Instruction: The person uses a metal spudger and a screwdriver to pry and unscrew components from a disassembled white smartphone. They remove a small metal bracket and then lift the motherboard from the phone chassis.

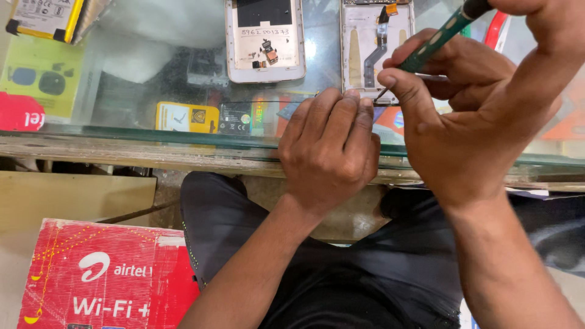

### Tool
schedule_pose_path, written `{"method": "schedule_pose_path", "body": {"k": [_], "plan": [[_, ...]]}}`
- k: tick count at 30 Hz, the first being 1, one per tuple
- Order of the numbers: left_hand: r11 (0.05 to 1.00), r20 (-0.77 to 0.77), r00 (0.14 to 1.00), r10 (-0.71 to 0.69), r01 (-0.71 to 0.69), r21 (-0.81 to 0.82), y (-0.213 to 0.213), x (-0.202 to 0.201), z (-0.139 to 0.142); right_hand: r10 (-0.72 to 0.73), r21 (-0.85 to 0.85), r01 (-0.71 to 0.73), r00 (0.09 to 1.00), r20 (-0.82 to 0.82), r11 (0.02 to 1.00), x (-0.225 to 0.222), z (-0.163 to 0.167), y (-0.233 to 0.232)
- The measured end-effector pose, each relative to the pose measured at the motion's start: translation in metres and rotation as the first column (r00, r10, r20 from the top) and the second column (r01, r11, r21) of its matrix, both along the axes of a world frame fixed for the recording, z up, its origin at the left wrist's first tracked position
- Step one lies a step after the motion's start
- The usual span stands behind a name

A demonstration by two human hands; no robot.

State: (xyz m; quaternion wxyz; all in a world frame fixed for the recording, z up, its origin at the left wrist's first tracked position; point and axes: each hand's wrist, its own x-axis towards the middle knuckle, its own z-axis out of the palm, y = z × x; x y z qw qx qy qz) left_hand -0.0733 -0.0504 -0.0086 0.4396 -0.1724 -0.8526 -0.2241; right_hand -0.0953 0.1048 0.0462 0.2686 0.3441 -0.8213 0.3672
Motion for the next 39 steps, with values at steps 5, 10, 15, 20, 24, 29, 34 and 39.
{"method": "schedule_pose_path", "body": {"k": [5,10,15,20,24,29,34,39], "plan": [[1.000,-0.009,1.000,-0.016,0.016,0.020,0.001,0.004,0.003,0.063,-0.173,-0.054,0.997,0.047,0.983,0.004,-0.008,-0.001],[0.999,-0.028,0.999,-0.025,0.026,0.035,0.001,0.005,0.000,0.069,-0.547,0.017,0.988,0.137,0.837,-0.003,-0.014,0.021],[0.999,-0.079,0.997,-0.025,0.023,-0.028,-0.001,-0.003,-0.007,0.061,-0.675,0.090,0.979,0.197,0.732,-0.009,-0.022,0.036],[0.998,-0.065,0.998,-0.007,0.002,-0.070,0.000,-0.004,-0.010,-0.004,-0.610,0.206,0.949,0.315,0.765,-0.009,-0.024,0.036],[0.998,-0.063,0.998,-0.004,0.000,-0.069,0.001,-0.007,-0.014,-0.030,-0.532,0.193,0.953,0.301,0.824,-0.008,-0.022,0.034],[0.995,-0.068,0.998,0.017,-0.024,-0.101,0.002,-0.009,-0.016,-0.029,-0.481,0.157,0.964,0.263,0.862,-0.009,-0.018,0.031],[0.996,-0.055,0.998,0.011,-0.015,-0.087,0.003,-0.008,-0.016,-0.019,-0.492,0.164,0.958,0.285,0.855,-0.011,-0.018,0.031],[0.996,-0.059,0.998,0.018,-0.023,-0.087,0.004,-0.009,-0.017,-0.041,-0.380,0.133,0.970,0.241,0.916,-0.008,-0.033,0.041]]}}
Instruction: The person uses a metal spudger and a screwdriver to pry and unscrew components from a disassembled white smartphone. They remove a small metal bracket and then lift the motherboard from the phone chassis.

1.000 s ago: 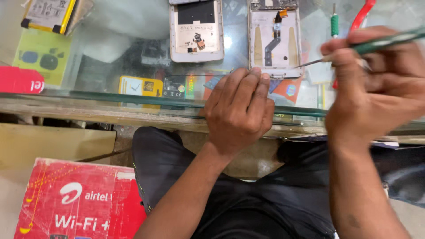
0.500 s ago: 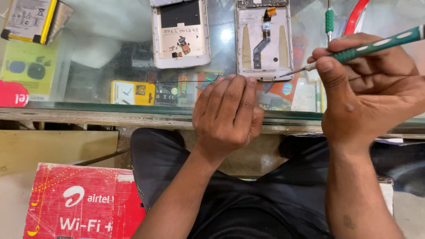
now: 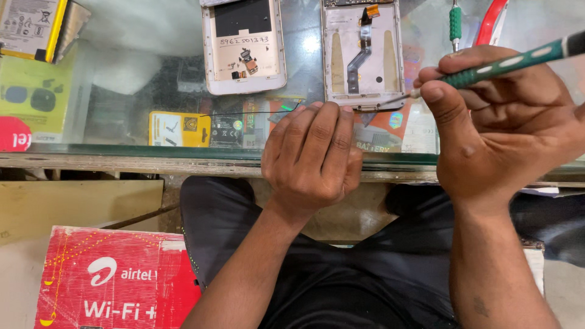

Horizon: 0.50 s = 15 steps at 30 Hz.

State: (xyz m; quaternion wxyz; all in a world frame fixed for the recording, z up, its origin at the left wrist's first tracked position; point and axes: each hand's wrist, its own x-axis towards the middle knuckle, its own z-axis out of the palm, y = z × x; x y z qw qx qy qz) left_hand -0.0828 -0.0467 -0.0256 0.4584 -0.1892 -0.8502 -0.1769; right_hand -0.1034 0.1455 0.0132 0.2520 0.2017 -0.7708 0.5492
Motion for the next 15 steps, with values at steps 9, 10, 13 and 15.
{"method": "schedule_pose_path", "body": {"k": [9,10,13,15], "plan": [[1.000,-0.001,1.000,0.004,-0.004,-0.023,-0.003,0.001,0.004,0.194,0.223,-0.163,0.973,-0.127,0.961,-0.005,-0.008,0.008],[1.000,-0.006,1.000,-0.001,0.001,-0.018,-0.003,0.000,0.004,0.237,0.243,-0.202,0.963,-0.125,0.949,-0.006,-0.004,0.006],[1.000,0.002,1.000,0.011,-0.011,-0.019,-0.003,0.001,0.005,0.318,0.332,-0.260,0.938,-0.134,0.907,-0.010,0.015,0.001],[1.000,0.007,1.000,-0.001,0.001,-0.004,-0.003,0.002,0.005,0.334,0.413,-0.243,0.928,-0.164,0.878,-0.017,0.026,-0.003]]}}
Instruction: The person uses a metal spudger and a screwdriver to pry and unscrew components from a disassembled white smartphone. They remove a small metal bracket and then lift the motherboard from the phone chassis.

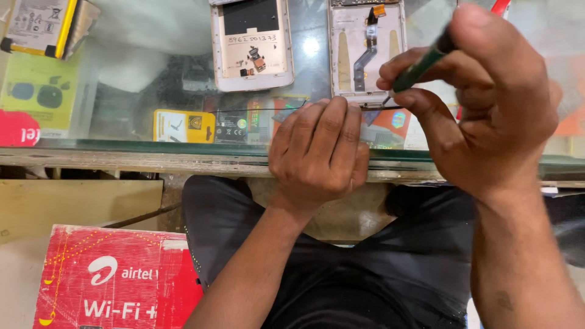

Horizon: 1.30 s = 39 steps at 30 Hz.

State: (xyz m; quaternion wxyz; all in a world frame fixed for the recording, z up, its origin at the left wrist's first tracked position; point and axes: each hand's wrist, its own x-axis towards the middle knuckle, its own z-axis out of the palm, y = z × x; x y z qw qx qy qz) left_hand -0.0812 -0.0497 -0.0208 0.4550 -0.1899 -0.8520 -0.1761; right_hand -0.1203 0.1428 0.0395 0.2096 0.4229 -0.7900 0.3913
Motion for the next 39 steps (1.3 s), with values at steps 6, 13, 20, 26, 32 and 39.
{"method": "schedule_pose_path", "body": {"k": [6,13,20,26,32,39], "plan": [[1.000,-0.018,1.000,0.008,-0.008,0.024,0.000,0.000,0.001,-0.112,0.036,0.114,0.992,-0.056,0.993,-0.006,0.009,-0.002],[1.000,-0.023,1.000,0.008,-0.008,0.007,-0.002,0.000,0.003,-0.341,-0.196,0.346,0.938,0.060,0.918,0.015,-0.022,0.004],[1.000,-0.029,1.000,0.001,-0.002,-0.027,-0.004,-0.001,-0.003,-0.104,-0.613,0.352,0.910,0.402,0.707,0.019,-0.047,0.016],[0.998,-0.113,0.992,-0.057,0.060,0.018,-0.005,-0.001,-0.016,0.054,-0.733,0.291,0.912,0.407,0.614,0.014,-0.050,0.032],[0.996,-0.125,0.988,-0.093,0.091,-0.024,-0.011,0.003,-0.024,0.053,-0.740,0.281,0.918,0.393,0.611,0.023,-0.044,0.028],[0.983,0.017,0.984,0.180,-0.179,-0.047,0.015,0.018,-0.017,0.026,-0.729,0.346,0.895,0.446,0.591,0.023,-0.033,0.019]]}}
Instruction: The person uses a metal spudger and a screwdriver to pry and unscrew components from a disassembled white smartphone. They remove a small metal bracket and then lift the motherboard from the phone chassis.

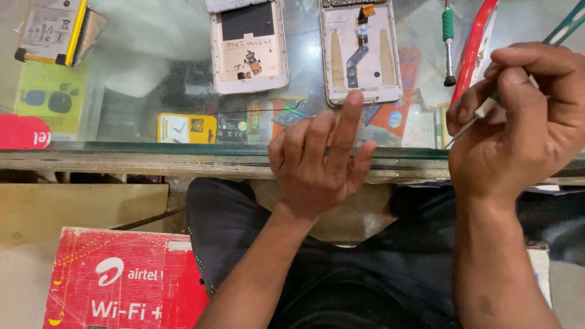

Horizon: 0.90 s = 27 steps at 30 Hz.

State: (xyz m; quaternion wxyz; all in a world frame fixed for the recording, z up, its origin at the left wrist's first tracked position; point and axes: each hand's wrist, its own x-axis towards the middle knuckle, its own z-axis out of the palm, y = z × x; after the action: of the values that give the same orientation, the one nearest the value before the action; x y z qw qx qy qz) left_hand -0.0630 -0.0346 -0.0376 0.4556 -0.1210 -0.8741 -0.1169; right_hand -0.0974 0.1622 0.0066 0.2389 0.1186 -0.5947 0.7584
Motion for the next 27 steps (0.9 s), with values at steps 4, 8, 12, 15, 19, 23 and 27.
{"method": "schedule_pose_path", "body": {"k": [4,8,12,15,19,23,27], "plan": [[1.000,0.073,0.997,0.019,-0.020,0.009,0.004,0.000,0.005,0.012,0.060,-0.011,0.999,-0.031,0.998,-0.001,0.000,0.001],[0.999,0.076,0.997,0.030,-0.031,0.010,0.005,0.000,0.007,0.006,0.094,-0.004,0.999,-0.031,0.996,-0.001,-0.002,0.004],[1.000,0.104,0.995,0.013,-0.016,0.022,0.006,0.001,0.006,-0.004,0.154,0.011,0.999,-0.044,0.988,0.000,-0.003,0.006],[0.999,0.098,0.995,0.022,-0.025,0.026,0.007,0.001,0.005,0.005,0.151,0.001,0.999,-0.043,0.988,-0.001,-0.002,0.005],[0.999,0.083,0.997,0.002,-0.005,0.047,0.007,-0.001,0.003,0.032,0.142,-0.028,0.999,-0.025,0.989,-0.001,0.003,0.002],[1.000,0.089,0.996,0.013,-0.016,0.025,0.005,0.000,0.002,0.026,0.245,-0.009,0.997,-0.068,0.970,-0.002,0.009,-0.002],[1.000,0.080,0.997,0.017,-0.019,0.022,0.005,-0.001,0.002,-0.010,0.360,0.041,0.996,-0.087,0.932,-0.001,0.011,-0.004]]}}
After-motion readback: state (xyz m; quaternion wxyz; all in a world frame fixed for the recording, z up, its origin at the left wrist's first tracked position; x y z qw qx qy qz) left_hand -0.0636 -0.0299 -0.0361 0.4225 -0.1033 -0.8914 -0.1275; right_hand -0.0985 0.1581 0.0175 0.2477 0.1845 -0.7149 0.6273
